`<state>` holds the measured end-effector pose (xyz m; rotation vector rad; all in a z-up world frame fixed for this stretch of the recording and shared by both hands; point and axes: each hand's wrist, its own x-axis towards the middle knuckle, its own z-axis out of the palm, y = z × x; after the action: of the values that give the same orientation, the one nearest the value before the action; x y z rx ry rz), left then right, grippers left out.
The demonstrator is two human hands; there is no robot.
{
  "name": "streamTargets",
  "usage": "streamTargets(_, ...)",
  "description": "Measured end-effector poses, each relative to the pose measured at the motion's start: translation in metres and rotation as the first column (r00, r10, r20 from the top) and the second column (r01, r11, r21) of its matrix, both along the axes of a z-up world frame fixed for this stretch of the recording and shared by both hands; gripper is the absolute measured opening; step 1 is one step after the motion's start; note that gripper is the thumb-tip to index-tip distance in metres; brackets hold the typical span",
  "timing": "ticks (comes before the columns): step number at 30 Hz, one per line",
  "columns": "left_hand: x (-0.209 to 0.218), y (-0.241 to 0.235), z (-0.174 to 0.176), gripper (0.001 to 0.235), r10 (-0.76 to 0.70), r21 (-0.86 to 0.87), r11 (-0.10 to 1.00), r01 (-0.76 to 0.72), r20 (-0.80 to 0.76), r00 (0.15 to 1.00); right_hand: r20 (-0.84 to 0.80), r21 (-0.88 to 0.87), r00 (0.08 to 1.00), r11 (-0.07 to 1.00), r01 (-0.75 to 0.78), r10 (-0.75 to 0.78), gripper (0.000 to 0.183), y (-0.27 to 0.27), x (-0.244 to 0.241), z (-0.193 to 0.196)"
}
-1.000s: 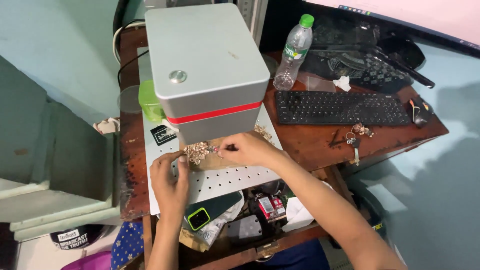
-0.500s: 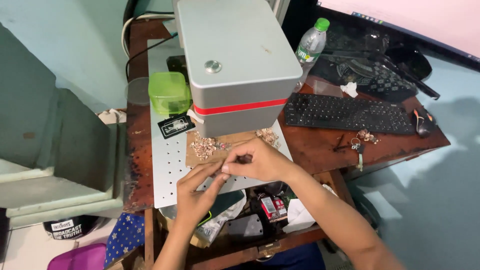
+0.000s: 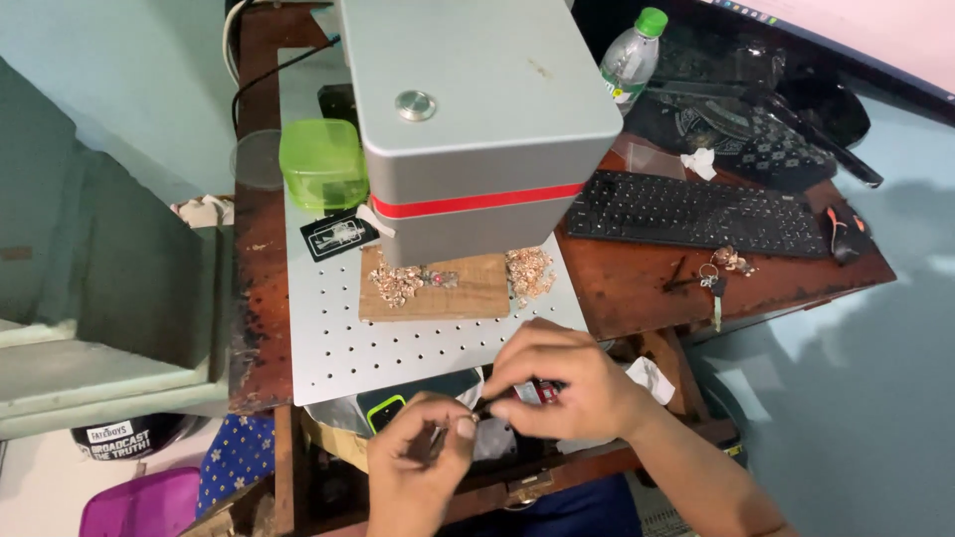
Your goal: A person uses a laser marking machine to engrave small jewelry pendants, carefully aligning each piece before triggering the laser.
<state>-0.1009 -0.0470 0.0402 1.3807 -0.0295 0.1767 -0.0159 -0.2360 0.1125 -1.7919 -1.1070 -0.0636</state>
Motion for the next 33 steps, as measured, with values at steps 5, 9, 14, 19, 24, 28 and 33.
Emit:
streamTargets(5,-0.006,-0.009,-0.002,0.011,0.006,-0.002,1.000,-0.006,0.006,1.000,0.139,-0.090,0.989,0.996,-0.027,0.040,0.009,0.001,-0.011,0.021)
streamTargets(9,-0.002,-0.010,-0.003,0.007,-0.007,0.008,1.000,0.007,-0.006,1.000,0.269,-0.164,0.961,0.986,-0.012,0.057,0.009,0.002,-0.007,0.028)
streamTargets(14,0.018,0.004,-0.015,0.009,-0.018,0.152,0.988,0.025,-0.048,0.999,0.274,-0.211,0.953,0.975,-0.075,0.132,0.012,0.000,0.023,-0.005)
streamTargets(19,0.037,0.043,-0.022,0.035,0.137,0.362,0.931,-0.038,-0.252,0.958,0.170,-0.300,0.978,0.952,-0.064,0.119,0.010,0.005,0.074,-0.051)
streamTargets(24,0.033,0.074,-0.033,0.022,0.473,0.328,0.834,-0.444,-0.008,0.881,0.175,-0.389,0.983,0.921,0.015,0.058,0.013,0.013,0.112,-0.060)
streamTargets(28,0.029,0.078,-0.044,0.025,0.462,0.298,0.838,-0.457,0.056,0.885,-0.121,-0.748,0.972,0.662,0.045,-0.203,0.025,0.026,0.117,-0.022)
streamTargets(33,0.026,0.078,-0.044,0.025,0.420,0.492,0.773,-0.401,0.077,0.904,-0.234,-0.739,0.926,0.673,0.029,-0.297,0.033,0.026,0.137,-0.041)
